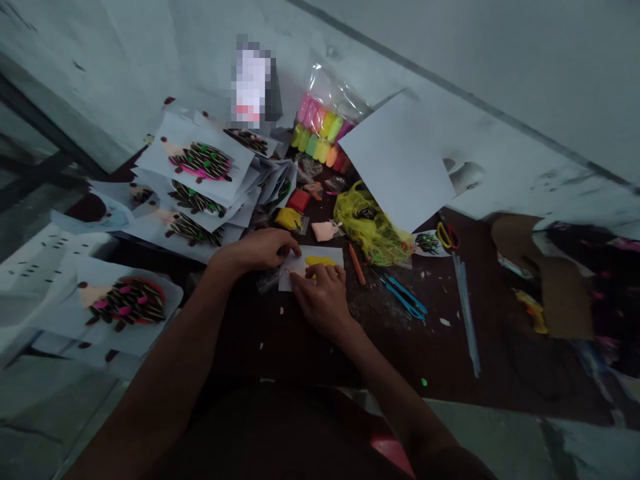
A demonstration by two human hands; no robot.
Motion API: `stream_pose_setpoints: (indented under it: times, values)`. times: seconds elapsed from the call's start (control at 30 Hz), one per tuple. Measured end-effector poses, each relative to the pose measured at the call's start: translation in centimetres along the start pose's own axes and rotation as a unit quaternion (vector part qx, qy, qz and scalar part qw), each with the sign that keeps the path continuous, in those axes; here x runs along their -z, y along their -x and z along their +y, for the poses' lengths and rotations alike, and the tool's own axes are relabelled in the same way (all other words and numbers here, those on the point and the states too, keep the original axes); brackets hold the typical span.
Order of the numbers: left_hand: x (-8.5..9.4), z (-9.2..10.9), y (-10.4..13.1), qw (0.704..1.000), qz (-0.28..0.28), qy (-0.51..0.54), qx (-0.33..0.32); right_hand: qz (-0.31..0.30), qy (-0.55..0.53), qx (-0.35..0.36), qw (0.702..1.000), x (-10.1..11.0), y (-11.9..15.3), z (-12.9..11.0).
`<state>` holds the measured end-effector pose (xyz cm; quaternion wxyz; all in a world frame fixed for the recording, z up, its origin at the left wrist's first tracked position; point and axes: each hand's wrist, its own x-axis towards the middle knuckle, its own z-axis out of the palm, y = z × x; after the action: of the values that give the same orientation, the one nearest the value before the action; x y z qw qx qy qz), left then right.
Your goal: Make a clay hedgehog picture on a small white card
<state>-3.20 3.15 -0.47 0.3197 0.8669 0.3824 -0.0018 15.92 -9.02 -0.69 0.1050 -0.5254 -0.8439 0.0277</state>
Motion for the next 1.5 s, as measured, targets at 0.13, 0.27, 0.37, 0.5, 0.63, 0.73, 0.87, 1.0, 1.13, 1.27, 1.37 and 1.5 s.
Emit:
stream_pose_setpoints:
  times: [0.13, 0.27, 0.37, 0.5, 0.63, 0.73, 0.87, 1.0, 1.13, 1.27, 1.37, 1.5]
  values:
    - [0.15, 0.27, 0.10, 1.000, -0.006, -0.008, 0.011, -0.012, 0.003, 0.010, 1.000, -0.15, 0.04, -0.31]
    - [0.33, 0.68, 0.23, 1.000, -0.002, -0.007, 0.014, -0.018, -0.004, 0.014, 1.000, -0.22, -0.11, -0.38]
    - [0.28, 0.70, 0.22, 1.000, -0.003, -0.004, 0.007, -0.028, -0.009, 0.012, 0.999, -0.16, -0.27, -0.28]
    - [0.06, 0.44, 0.16, 1.000, 0.008, 0.002, 0.004, -0.019, -0.028, 0.004, 0.999, -0.09, -0.29, -0.09]
    - [0.05, 0.28, 0.12, 1.000, -0.001, -0.001, 0.009, -0.015, -0.018, -0.009, 1.000, -0.14, -0.26, -0.15]
    - [0.13, 0.29, 0.11, 1.000, 0.001, -0.006, 0.007, -0.027, -0.012, -0.001, 1.000, -0.13, -0.36, -0.31]
    - [0.15, 0.32, 0.05, 1.000, -0.001, -0.008, 0.002, -0.026, -0.019, 0.005, 0.999, -0.08, -0.45, -0.33]
    - [0.08, 0.29, 0.02, 1.000, 0.000, -0.014, 0.003, -0.011, -0.019, 0.004, 1.000, -0.21, -0.41, -0.30]
    - [-0.02, 0.11, 0.01, 1.000, -0.002, -0.001, 0.001, -0.012, 0.001, 0.019, 1.000, -0.41, -0.47, -0.45]
    - [-0.13, -0.03, 0.00, 1.000, 0.001, -0.007, 0.005, -0.022, 0.008, 0.011, 1.000, -0.38, -0.61, -0.48]
    - [-0.14, 0.01, 0.01, 1.000, 0.005, -0.013, 0.004, -0.019, -0.011, 0.008, 1.000, -0.14, -0.50, -0.24]
    - [-0.04, 0.13, 0.01, 1.000, 0.002, -0.012, 0.001, -0.006, -0.035, 0.013, 0.999, 0.24, 0.09, 0.39]
